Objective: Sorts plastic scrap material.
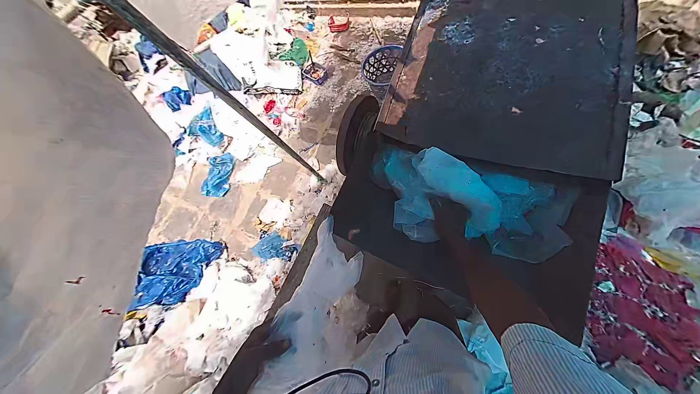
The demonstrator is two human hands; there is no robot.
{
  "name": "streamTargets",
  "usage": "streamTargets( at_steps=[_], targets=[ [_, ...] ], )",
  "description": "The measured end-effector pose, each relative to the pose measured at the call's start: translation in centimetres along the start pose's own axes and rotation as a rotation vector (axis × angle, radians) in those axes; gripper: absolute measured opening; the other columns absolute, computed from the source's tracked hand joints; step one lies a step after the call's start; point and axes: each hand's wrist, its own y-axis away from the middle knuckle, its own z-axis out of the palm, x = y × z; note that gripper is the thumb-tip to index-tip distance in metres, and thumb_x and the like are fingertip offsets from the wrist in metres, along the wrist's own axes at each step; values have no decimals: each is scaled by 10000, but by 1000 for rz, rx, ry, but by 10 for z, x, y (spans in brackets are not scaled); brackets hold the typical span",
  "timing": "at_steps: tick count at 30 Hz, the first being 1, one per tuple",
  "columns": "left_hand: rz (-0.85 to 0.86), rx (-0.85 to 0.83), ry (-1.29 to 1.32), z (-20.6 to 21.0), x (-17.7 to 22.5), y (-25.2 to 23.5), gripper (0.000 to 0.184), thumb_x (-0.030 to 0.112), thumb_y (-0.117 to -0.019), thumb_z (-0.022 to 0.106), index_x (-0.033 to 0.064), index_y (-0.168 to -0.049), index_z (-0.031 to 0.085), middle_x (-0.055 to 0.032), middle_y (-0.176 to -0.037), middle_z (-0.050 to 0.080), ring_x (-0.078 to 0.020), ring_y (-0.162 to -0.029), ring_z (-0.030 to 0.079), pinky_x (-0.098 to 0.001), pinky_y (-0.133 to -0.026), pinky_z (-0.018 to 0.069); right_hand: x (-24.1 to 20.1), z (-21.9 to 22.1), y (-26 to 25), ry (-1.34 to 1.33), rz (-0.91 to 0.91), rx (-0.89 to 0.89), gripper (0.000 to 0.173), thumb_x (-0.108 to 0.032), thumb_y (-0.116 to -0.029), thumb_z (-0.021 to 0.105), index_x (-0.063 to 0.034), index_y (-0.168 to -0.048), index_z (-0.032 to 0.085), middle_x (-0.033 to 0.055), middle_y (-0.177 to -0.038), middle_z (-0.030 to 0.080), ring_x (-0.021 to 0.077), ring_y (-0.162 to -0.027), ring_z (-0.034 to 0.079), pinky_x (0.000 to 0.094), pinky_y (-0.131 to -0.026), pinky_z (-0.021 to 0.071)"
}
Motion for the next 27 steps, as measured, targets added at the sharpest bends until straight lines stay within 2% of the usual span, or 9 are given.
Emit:
streamTargets(
  at_steps=[7,11,14,17,20,22,24,25,27],
  targets=[
    [51,411,125,34,2,68,395,-88,-842,556,104,-1180,624,85,-950,772,-29,-846,732,-247,-785,623,7,4,-66,63,106,-196,355,-132,-966,611,-11,-1298,647,339,-1285,616,552,-1216,568,759,-931,431],
    [173,665,206,42,-9,86,414,-27,-866,507,75,-1268,524,127,-951,735,35,-847,704,-188,-771,606,4,-12,-75,59,93,-352,533,-306,-905,720,-24,-1345,614,348,-1306,600,557,-1245,547,776,-935,409],
    [318,696,345,34,-22,89,346,-45,-839,474,96,-1133,592,114,-868,748,37,-789,703,-164,-734,596,13,-23,-65,-43,-62,-429,785,-343,-874,780,22,-1486,451,363,-1379,543,552,-1303,505,768,-995,384],
    [397,672,409,17,-35,96,332,-59,-850,467,87,-1116,602,107,-872,749,30,-810,703,-178,-765,594,7,-35,-46,-192,-202,-514,1072,-317,-840,866,61,-1595,206,371,-1597,264,544,-1465,301,715,-1146,285],
    [423,627,444,-6,-46,100,323,-61,-865,466,59,-1131,604,86,-885,749,15,-818,703,-190,-775,594,-40,-76,11,-114,-226,-427,892,-385,-914,786,101,-1527,358,422,-1515,355,625,-1411,313,838,-1044,242],
    [473,555,462,-22,-56,102,315,-32,-848,489,95,-1093,641,84,-876,753,13,-812,703,-193,-773,593,-88,-95,71,-293,-316,-170,662,-321,-957,733,86,-1429,506,370,-1437,487,550,-1360,443,747,-1064,334],
    [559,447,500,-36,-64,104,310,0,-832,533,147,-1048,699,78,-873,762,15,-804,704,-188,-764,591,-149,-95,127,-608,-462,-80,573,-319,-975,687,30,-1406,545,241,-1389,598,353,-1297,578,525,-1073,468],
    [600,390,506,-41,-66,104,306,11,-843,553,167,-1048,717,78,-883,764,18,-809,703,-183,-767,590,-180,-88,150,-766,-534,-181,602,-355,-968,667,-19,-1445,519,157,-1413,610,242,-1306,590,422,-1081,496],
    [616,336,490,-48,-69,107,331,11,-855,554,188,-1078,723,90,-899,766,28,-816,700,-174,-769,588,-236,-72,191,-955,-658,-573,765,-426,-953,667,-71,-1560,368,81,-1529,530,167,-1389,521,378,-1135,464]
  ],
)
